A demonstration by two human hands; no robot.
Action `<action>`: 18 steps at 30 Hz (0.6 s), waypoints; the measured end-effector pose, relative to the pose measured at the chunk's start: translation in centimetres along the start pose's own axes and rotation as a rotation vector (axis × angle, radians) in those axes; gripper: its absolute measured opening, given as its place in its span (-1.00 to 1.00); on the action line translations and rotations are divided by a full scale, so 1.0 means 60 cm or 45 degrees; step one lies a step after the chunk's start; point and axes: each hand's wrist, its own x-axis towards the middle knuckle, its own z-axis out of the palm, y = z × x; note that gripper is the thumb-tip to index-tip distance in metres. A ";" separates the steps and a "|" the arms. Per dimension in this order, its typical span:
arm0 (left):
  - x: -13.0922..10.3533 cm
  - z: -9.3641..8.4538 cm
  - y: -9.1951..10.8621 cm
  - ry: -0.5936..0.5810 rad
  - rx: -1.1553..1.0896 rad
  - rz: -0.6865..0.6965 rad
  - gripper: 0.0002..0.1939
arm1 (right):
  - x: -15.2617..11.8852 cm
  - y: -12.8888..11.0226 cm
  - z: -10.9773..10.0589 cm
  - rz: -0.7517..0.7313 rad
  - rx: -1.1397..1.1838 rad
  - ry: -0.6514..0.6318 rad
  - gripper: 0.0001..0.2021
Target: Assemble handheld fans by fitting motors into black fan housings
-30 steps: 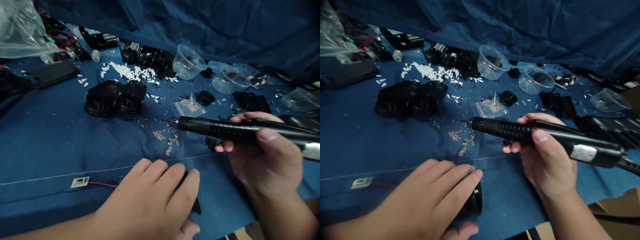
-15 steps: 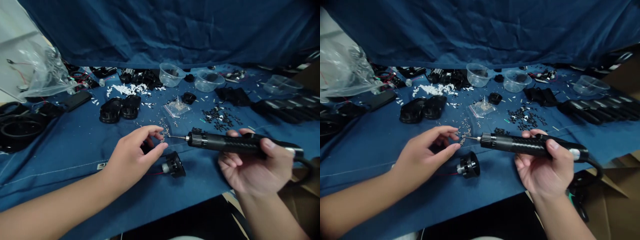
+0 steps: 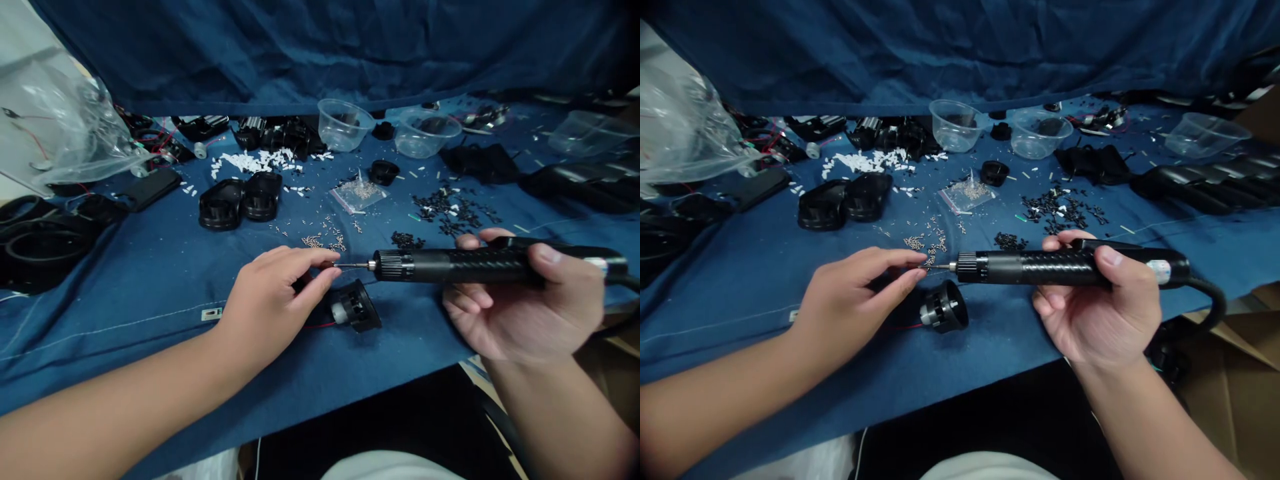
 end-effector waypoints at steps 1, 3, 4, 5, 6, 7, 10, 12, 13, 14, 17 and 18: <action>0.000 0.000 0.000 -0.001 0.002 0.010 -0.84 | -0.001 -0.001 0.001 0.003 -0.001 0.010 -0.63; 0.001 -0.001 0.001 0.006 0.010 0.030 -0.86 | -0.002 -0.004 0.003 0.003 -0.003 0.037 -0.62; 0.002 -0.001 0.001 0.012 0.014 0.036 -0.87 | -0.002 -0.005 0.003 0.001 -0.002 0.041 -0.62; 0.002 -0.002 0.001 0.017 0.018 0.039 -0.89 | -0.002 -0.006 0.003 -0.004 0.001 0.036 -0.63; 0.002 -0.003 0.002 0.021 0.019 0.039 -0.90 | -0.001 -0.006 0.002 -0.007 0.003 0.026 -0.63; 0.003 -0.004 0.002 0.023 0.019 0.037 -0.92 | 0.000 -0.006 0.001 -0.011 0.005 0.010 -0.64; 0.002 -0.004 0.000 0.032 0.016 0.034 -0.94 | 0.004 -0.005 -0.003 -0.038 0.004 -0.038 -0.63; 0.002 -0.003 -0.002 0.030 0.019 0.036 -0.94 | 0.006 -0.004 -0.004 -0.057 -0.004 -0.046 -0.62; 0.002 -0.003 -0.003 0.028 0.020 0.043 -0.94 | 0.006 -0.004 -0.004 -0.063 -0.007 -0.050 -0.62; 0.003 -0.002 -0.004 0.024 0.020 0.053 -0.94 | 0.006 -0.004 -0.004 -0.065 -0.006 -0.053 -0.63; 0.003 -0.002 -0.005 0.015 0.025 0.115 -0.97 | 0.004 -0.006 -0.002 -0.069 0.010 -0.051 -0.64; 0.003 -0.002 -0.005 0.010 0.033 0.144 -0.97 | 0.004 -0.007 -0.001 -0.058 0.012 -0.049 -0.64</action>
